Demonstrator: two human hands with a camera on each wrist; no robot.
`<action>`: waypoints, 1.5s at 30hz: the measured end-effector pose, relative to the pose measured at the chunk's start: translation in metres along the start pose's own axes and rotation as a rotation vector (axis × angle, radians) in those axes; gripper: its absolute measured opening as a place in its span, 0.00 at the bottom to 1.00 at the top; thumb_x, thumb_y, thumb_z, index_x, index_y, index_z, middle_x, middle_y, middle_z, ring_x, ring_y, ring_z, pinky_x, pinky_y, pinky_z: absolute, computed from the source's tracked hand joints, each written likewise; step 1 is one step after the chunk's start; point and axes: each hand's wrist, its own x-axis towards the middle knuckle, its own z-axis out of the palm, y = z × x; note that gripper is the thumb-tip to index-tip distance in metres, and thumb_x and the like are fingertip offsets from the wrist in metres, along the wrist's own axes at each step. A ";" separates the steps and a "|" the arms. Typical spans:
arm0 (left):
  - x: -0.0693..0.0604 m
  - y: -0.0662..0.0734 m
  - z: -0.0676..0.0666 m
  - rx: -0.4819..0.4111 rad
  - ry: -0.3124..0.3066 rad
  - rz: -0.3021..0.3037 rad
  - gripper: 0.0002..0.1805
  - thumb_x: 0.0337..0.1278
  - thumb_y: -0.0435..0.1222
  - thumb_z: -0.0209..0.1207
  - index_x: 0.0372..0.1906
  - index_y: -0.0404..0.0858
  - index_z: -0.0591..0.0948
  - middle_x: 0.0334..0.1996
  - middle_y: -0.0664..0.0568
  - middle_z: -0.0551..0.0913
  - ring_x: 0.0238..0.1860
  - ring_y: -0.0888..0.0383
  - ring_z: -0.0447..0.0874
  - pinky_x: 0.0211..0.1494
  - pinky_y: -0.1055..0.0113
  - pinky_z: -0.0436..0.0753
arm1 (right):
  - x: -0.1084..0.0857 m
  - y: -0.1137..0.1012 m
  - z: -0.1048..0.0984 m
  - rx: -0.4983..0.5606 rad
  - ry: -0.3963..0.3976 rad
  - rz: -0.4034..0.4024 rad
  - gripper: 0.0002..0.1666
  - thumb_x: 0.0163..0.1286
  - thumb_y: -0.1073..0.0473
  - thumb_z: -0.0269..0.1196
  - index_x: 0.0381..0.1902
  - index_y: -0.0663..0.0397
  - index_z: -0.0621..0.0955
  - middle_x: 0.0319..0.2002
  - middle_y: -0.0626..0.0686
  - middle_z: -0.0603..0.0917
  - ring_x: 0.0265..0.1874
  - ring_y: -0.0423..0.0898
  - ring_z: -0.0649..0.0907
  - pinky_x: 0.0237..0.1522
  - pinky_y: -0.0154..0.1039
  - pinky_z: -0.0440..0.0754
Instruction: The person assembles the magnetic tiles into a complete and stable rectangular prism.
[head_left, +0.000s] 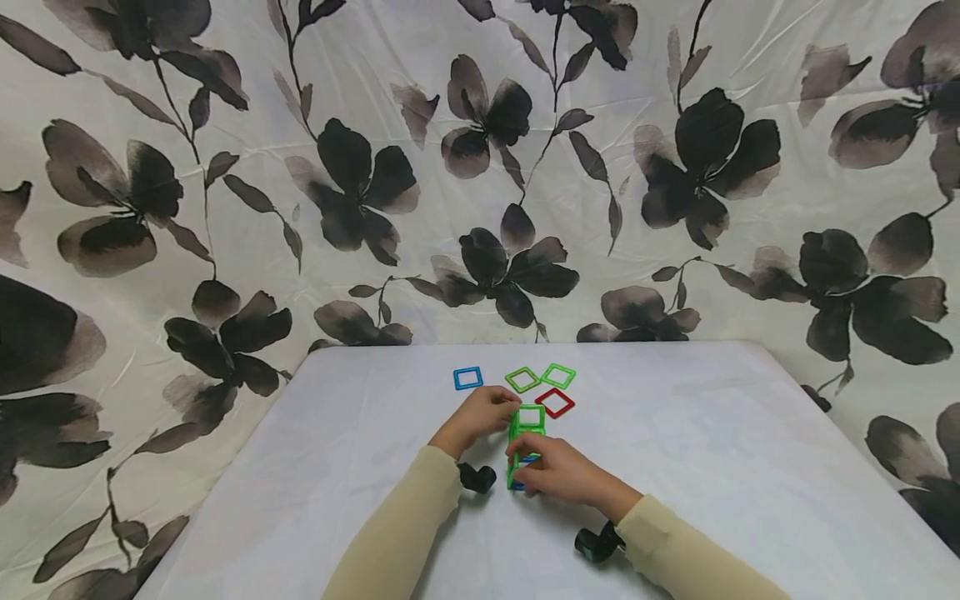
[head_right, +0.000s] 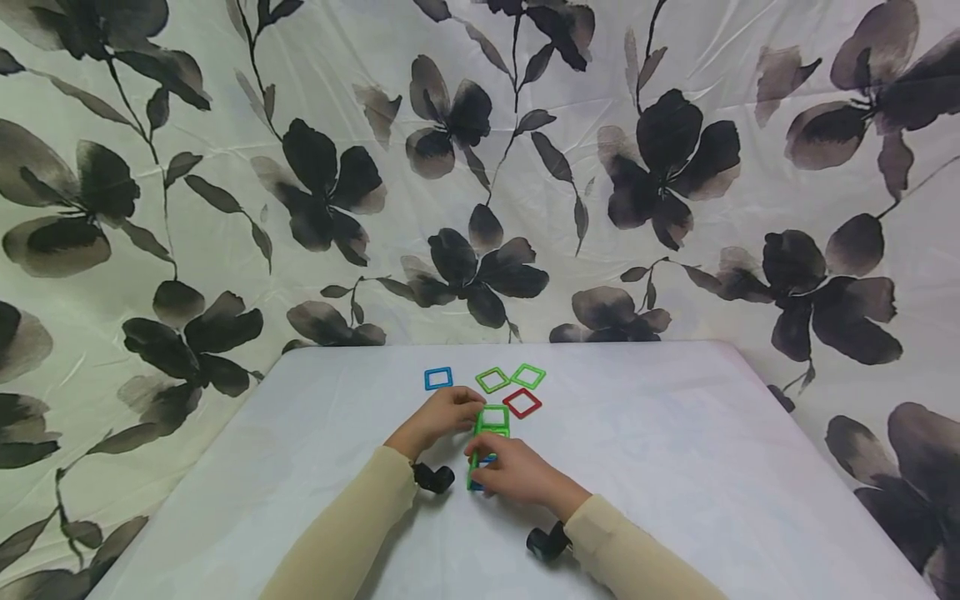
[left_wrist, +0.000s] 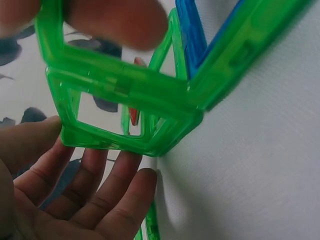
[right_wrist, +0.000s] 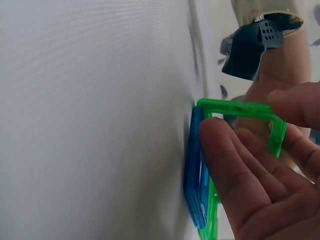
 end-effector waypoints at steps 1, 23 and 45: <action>0.000 0.000 0.000 0.000 0.003 0.006 0.13 0.66 0.42 0.58 0.48 0.38 0.83 0.45 0.48 0.83 0.41 0.56 0.82 0.48 0.61 0.84 | 0.001 0.000 0.001 -0.007 0.006 0.002 0.18 0.70 0.58 0.59 0.55 0.55 0.75 0.53 0.57 0.81 0.31 0.46 0.86 0.35 0.36 0.82; -0.014 -0.017 0.002 0.041 -0.072 0.056 0.26 0.64 0.45 0.59 0.67 0.52 0.71 0.66 0.47 0.73 0.68 0.45 0.69 0.68 0.42 0.68 | 0.008 0.002 -0.002 -0.086 0.006 0.000 0.15 0.69 0.57 0.61 0.52 0.51 0.76 0.53 0.55 0.81 0.30 0.43 0.86 0.38 0.38 0.80; -0.016 -0.023 0.006 0.046 -0.027 0.043 0.25 0.65 0.48 0.57 0.67 0.59 0.71 0.67 0.50 0.72 0.70 0.46 0.67 0.68 0.39 0.67 | 0.010 0.013 -0.038 -0.454 0.214 0.043 0.11 0.69 0.57 0.60 0.47 0.48 0.81 0.42 0.46 0.84 0.40 0.41 0.81 0.44 0.42 0.81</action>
